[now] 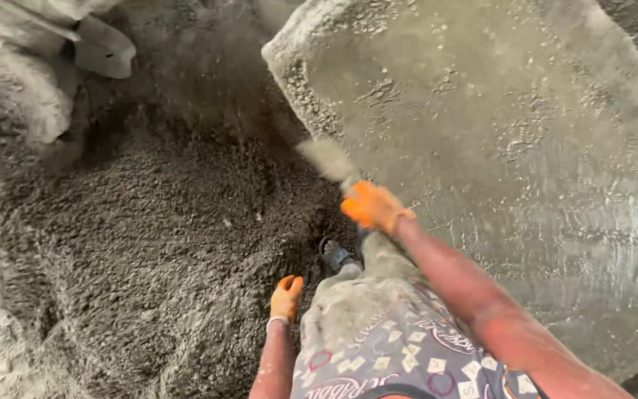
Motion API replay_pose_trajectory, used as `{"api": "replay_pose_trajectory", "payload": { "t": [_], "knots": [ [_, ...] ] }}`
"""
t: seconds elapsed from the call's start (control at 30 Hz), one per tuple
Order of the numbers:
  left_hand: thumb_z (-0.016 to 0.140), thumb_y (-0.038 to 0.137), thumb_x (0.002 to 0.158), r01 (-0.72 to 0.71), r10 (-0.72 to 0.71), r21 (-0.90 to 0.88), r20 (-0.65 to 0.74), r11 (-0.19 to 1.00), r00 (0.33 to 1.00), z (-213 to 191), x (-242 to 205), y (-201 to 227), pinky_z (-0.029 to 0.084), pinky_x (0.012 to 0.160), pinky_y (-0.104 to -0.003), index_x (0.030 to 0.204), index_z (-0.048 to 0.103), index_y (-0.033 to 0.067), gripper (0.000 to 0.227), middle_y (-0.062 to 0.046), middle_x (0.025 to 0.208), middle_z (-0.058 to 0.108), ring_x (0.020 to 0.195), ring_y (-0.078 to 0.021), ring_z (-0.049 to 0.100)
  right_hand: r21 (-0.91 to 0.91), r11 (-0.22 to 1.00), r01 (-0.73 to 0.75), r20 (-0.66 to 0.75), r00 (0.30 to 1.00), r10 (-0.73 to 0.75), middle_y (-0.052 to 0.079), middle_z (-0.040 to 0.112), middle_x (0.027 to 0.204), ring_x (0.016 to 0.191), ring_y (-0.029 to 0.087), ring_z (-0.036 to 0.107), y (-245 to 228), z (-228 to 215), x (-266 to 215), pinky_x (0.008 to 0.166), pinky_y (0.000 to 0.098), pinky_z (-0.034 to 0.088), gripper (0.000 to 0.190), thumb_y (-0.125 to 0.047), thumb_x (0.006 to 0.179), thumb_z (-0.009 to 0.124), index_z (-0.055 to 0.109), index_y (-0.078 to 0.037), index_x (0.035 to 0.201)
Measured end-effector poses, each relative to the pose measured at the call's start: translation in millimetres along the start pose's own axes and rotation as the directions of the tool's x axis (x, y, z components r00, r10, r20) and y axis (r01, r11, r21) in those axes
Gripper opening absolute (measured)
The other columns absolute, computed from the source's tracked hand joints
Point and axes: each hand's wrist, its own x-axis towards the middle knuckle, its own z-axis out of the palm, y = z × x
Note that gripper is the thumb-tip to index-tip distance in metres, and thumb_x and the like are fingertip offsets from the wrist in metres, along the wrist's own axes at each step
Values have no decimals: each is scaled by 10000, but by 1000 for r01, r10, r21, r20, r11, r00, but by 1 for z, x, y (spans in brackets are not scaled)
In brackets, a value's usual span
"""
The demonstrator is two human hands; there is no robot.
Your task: Filling hexagonal molds with wet concrete and leveling them with a trowel.
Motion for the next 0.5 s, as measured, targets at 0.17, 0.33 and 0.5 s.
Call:
{"api": "replay_pose_trajectory", "payload": {
  "t": [0.17,0.33,0.5],
  "knots": [
    [702,463,856,122,-126,229,3,966,992,-6,4,-19,488,1045,-354,1317,650,-18,669,-163,1291,721,1202,-262,674,-61,976,-210,-452,878,160,56,712,641,587,165,708,65,-130,-7,510,348,527,288,-398,868,673,740,-150,736],
    [702,475,849,173,-182,251,15,952,983,8,15,-24,480,1058,-373,1327,651,-9,682,-170,1316,709,1232,-279,650,310,931,-191,-578,740,344,81,697,789,614,171,653,106,-259,11,522,347,508,259,-319,958,618,629,-61,959],
    [675,464,886,-12,4,191,42,982,999,81,32,150,400,1131,-379,1455,479,-30,778,-216,1484,547,1372,-312,529,137,938,-319,-666,672,326,158,699,878,735,270,685,123,-346,63,673,407,526,363,-327,963,581,572,-58,1206]
  ]
}}
